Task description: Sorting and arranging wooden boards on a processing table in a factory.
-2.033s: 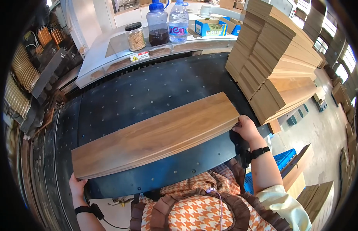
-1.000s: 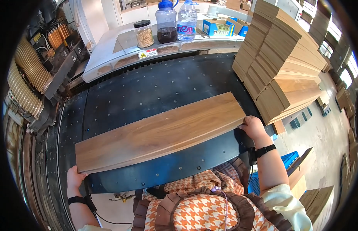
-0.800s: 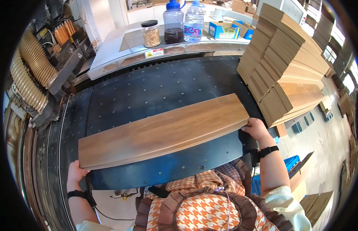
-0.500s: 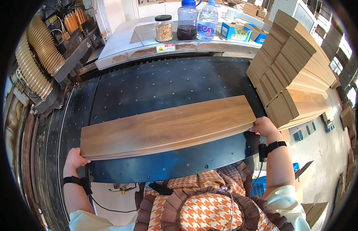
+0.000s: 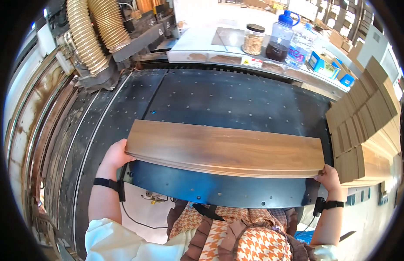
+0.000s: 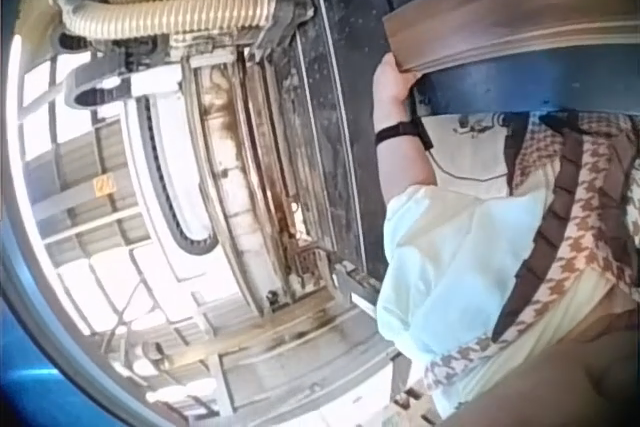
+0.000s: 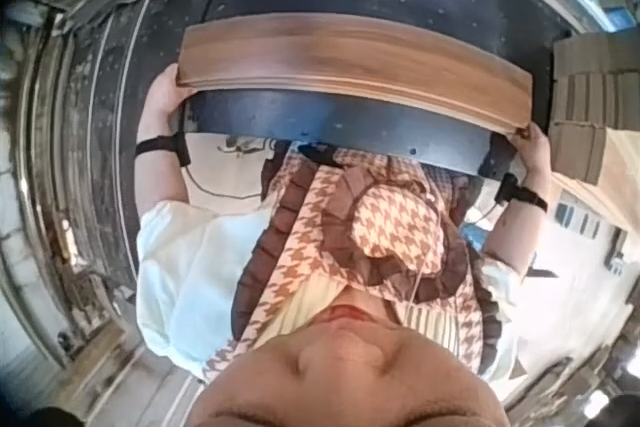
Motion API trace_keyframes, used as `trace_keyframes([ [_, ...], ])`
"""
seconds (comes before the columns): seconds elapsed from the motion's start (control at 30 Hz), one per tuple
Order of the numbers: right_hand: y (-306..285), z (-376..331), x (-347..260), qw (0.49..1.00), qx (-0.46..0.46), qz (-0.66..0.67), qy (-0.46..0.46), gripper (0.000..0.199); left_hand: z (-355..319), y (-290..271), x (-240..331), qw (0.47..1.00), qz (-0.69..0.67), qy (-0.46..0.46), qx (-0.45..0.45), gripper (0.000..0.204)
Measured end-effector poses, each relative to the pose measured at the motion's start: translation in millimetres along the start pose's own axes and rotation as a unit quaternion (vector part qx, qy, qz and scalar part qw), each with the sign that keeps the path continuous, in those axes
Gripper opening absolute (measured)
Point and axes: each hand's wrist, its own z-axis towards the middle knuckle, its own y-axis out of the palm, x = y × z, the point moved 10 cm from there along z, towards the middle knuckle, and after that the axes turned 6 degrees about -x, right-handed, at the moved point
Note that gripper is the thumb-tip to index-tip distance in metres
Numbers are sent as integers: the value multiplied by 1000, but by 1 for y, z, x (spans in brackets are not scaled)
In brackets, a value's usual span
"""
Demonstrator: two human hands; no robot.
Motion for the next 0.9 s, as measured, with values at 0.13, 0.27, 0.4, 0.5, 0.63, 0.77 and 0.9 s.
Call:
trace_keyframes([
  [0.13, 1, -2, 0, 998, 5, -44, 33, 32, -1, -9, -8, 987, 151, -45, 22, 42],
  [0.27, 3, -1, 3, 999, 7, -18, 26, 30, -2, -9, -2, 982, 178, -62, 7, 44],
  [0.4, 6, 1, 11, 999, 8, 41, 25, 29, -1, -10, -5, 977, 207, -57, 14, 44],
  [0.5, 10, 1, 9, 993, 3, 114, 30, 29, 0, -12, -5, 981, 186, -53, 19, 43],
  [0.63, 7, -1, 4, 998, 3, 64, 29, 29, -2, -13, 1, 978, 203, -55, 12, 43],
  [0.77, 8, -2, 10, 997, 5, 68, 34, 29, -1, -12, -5, 983, 172, -62, 7, 43],
  [0.9, 15, 1, 21, 993, -18, 109, 46, 30, 4, -9, -13, 985, 162, -55, -4, 42],
])
